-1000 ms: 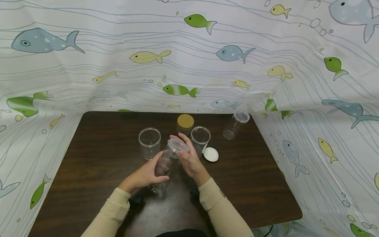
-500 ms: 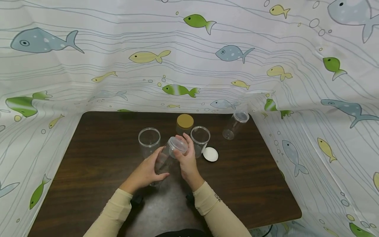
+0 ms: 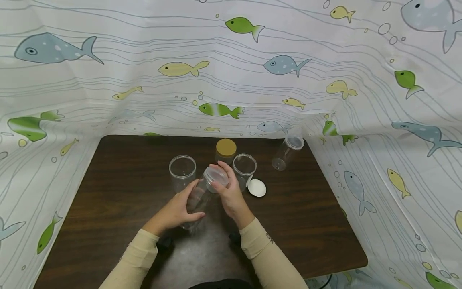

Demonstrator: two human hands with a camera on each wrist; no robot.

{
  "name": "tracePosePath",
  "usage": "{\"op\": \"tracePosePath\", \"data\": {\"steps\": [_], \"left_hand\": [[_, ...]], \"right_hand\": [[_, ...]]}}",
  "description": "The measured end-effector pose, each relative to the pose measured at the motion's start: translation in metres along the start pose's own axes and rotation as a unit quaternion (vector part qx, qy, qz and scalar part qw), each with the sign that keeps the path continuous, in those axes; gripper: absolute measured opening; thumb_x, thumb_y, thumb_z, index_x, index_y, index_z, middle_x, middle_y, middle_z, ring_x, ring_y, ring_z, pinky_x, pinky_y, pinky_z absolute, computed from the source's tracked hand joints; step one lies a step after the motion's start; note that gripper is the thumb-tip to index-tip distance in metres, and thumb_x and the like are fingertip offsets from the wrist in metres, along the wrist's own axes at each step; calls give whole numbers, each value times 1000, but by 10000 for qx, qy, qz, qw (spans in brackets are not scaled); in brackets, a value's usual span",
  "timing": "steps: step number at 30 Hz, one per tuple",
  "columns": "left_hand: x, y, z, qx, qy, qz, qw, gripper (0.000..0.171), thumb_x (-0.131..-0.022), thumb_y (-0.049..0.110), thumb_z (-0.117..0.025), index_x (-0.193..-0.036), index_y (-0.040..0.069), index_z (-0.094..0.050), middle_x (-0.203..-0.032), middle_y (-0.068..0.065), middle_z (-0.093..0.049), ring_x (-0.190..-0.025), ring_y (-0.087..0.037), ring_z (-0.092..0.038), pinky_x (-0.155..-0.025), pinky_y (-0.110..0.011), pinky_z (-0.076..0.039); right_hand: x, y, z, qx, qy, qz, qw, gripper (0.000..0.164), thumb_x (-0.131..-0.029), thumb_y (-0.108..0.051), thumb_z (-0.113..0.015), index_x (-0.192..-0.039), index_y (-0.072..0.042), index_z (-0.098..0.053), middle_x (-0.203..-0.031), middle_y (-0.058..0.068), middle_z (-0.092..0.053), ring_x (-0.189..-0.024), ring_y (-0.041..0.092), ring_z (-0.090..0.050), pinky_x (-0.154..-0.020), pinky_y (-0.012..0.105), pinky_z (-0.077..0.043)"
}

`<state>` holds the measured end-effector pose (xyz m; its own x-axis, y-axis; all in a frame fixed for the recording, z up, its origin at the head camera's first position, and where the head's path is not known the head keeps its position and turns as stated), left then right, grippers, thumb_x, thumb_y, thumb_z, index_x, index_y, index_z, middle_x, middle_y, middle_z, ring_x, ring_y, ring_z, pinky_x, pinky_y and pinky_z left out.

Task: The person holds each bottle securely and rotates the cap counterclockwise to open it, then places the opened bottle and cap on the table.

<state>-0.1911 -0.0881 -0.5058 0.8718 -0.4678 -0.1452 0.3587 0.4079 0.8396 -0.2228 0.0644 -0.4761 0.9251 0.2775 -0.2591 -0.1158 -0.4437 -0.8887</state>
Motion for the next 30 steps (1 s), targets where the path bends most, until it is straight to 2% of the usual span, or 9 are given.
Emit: {"op": "tracePosePath", "data": {"steps": [5, 6, 9, 12, 15, 18, 23, 27, 30], "left_hand": [[2, 3, -2, 404, -376, 45, 9985, 98, -84, 27, -85, -159, 12, -24, -137, -12, -58, -117, -24, -61, -96, -46, -50], [3, 5, -3, 645, -508, 61, 9966, 97, -85, 25, -84, -159, 11, -23, -138, -14, -57, -117, -26, -61, -96, -46, -50], [5, 7, -7, 1361, -925, 84, 9863, 94, -88, 18, -80, -159, 9, -19, -139, -18, -54, -118, -30, -60, -94, -41, -53], [6, 10, -11, 2020, -1304, 36, 9706, 91, -91, 10, -76, -159, 9, -15, -138, -21, -53, -116, -33, -61, -91, -36, -56], [6, 10, -13, 2146, -1380, -31, 9669, 90, -92, 9, -74, -159, 9, -14, -140, -22, -51, -116, -34, -61, -91, -34, -55], [5, 8, -13, 2151, -1262, 0, 9684, 89, -91, 7, -74, -159, 10, -17, -139, -24, -51, -115, -36, -61, -91, -35, -56], [3, 3, -10, 1791, -828, 103, 9803, 89, -89, 12, -79, -158, 13, -22, -135, -19, -55, -115, -35, -62, -90, -34, -55], [1, -2, -8, 1494, -530, 177, 9872, 93, -88, 20, -82, -158, 16, -22, -133, -16, -57, -113, -32, -63, -90, -36, -55], [1, -3, -7, 1384, -443, 213, 9892, 93, -88, 22, -82, -159, 17, -21, -134, -15, -56, -113, -33, -63, -90, -38, -55]], "right_hand": [[-2, -2, 0, -429, -757, -76, 9962, 82, -90, -39, -79, -152, -10, -33, -146, 5, -49, -129, 21, -49, -103, 31, -43], [-2, -2, -1, -544, -910, -95, 9943, 83, -90, -40, -78, -152, -10, -33, -146, 5, -49, -131, 22, -50, -105, 32, -43], [-2, -3, -2, -892, -1315, -194, 9871, 82, -90, -41, -78, -153, -12, -33, -147, 5, -49, -134, 25, -50, -109, 35, -40], [-2, -2, -3, -1183, -1615, -290, 9793, 82, -90, -39, -78, -154, -13, -33, -149, 6, -47, -137, 26, -48, -111, 37, -38], [-1, -1, -3, -1324, -1736, -345, 9753, 82, -90, -39, -78, -154, -15, -34, -150, 6, -47, -139, 26, -47, -112, 40, -37], [-1, 2, -2, -1366, -1666, -397, 9757, 83, -90, -40, -78, -155, -14, -33, -152, 7, -44, -141, 27, -44, -112, 43, -35], [0, 6, 1, -1338, -1233, -542, 9818, 96, -89, -40, -78, -159, -9, -21, -161, 16, -29, -139, 22, -42, -110, 43, -33], [2, 8, 5, -1370, -579, -619, 9869, 113, -86, -44, -81, -161, -7, -5, -165, 21, -13, -138, 20, -38, -112, 41, -31], [3, 7, 10, -1203, 42, -585, 9910, 116, -85, -48, -80, -161, -7, -2, -165, 21, -12, -142, 23, -32, -114, 41, -26]]}}
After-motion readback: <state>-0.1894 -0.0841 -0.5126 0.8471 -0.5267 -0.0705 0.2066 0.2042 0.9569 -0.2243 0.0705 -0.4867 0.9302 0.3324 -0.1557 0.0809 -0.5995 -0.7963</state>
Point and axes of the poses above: each hand's wrist, its own x-axis away from the middle knuckle, its own z-axis out of the back of the hand, y = z × x, the point moved 7 cm from there along -x, towards the middle knuckle
